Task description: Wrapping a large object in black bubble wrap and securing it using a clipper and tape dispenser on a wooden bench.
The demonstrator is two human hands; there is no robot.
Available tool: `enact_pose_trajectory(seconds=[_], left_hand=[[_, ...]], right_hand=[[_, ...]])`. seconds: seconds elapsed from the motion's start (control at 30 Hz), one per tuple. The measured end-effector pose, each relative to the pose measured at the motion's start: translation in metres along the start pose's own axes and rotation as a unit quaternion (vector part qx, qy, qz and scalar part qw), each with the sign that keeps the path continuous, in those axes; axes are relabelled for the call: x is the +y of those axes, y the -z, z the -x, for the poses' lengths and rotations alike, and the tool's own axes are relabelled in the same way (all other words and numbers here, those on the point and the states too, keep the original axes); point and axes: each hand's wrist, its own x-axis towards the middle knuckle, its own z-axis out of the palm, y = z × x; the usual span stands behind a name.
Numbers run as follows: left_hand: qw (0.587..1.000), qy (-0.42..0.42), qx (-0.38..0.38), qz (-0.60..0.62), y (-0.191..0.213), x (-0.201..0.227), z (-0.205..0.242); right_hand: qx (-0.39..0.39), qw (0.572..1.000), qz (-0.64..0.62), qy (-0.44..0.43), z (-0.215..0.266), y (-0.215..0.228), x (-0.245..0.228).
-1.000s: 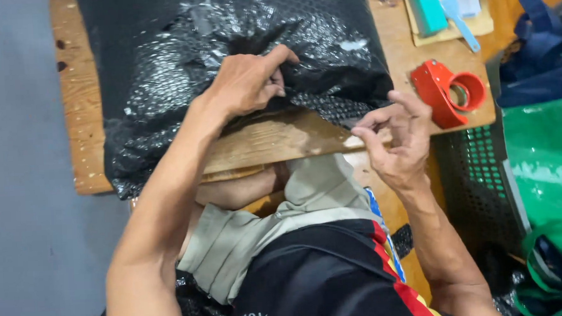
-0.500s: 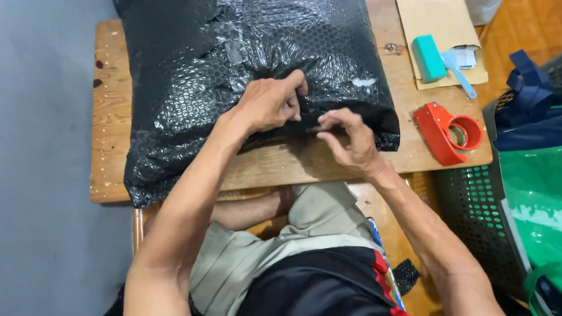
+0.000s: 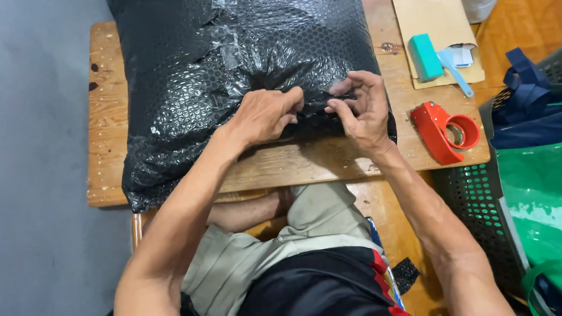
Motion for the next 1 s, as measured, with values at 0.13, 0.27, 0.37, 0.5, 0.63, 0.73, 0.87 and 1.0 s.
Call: enact_pose_trajectory(seconds=[0.13, 0.27, 0.37, 0.5, 0.63, 0.73, 0.87, 1.0], left_hand=[[0.998, 0.044, -0.010, 0.048, 0.004, -0.004, -0.008], [0.994, 0.063, -0.032, 0.088, 0.009, -0.005, -0.013], [0.992, 0.063, -0.031, 0.105, 0.007, -0.008, -0.014], [0.991, 0.073, -0.043, 0.101, 0.009, -0.007, -0.015], [0.991, 0.077, -0.030, 0.106, 0.014, -0.001, -0.009], [0.994, 0.058, -0.020, 0.090, 0.022, 0.015, 0.003], [0.995, 0.003, 0.027, -0.092, 0.017, 0.029, 0.023], [0.967, -0.009, 0.107, -0.230, -0.019, 0.011, 0.031]], right_hand=[[-0.008, 1.000, 0.022, 0.020, 0.012, -0.006, -0.012], [0.006, 0.997, 0.045, 0.058, 0.037, -0.021, -0.031], [0.002, 0.988, 0.095, 0.118, 0.052, -0.040, -0.023], [0.050, 0.931, 0.290, 0.215, 0.031, -0.044, 0.001], [0.081, 0.944, 0.288, 0.137, 0.007, -0.042, -0.002], [0.083, 0.951, 0.282, 0.100, 0.008, -0.040, 0.001], [0.085, 0.947, 0.288, 0.114, 0.009, -0.038, 0.007], [0.087, 0.946, 0.286, 0.123, 0.009, -0.038, 0.010]])
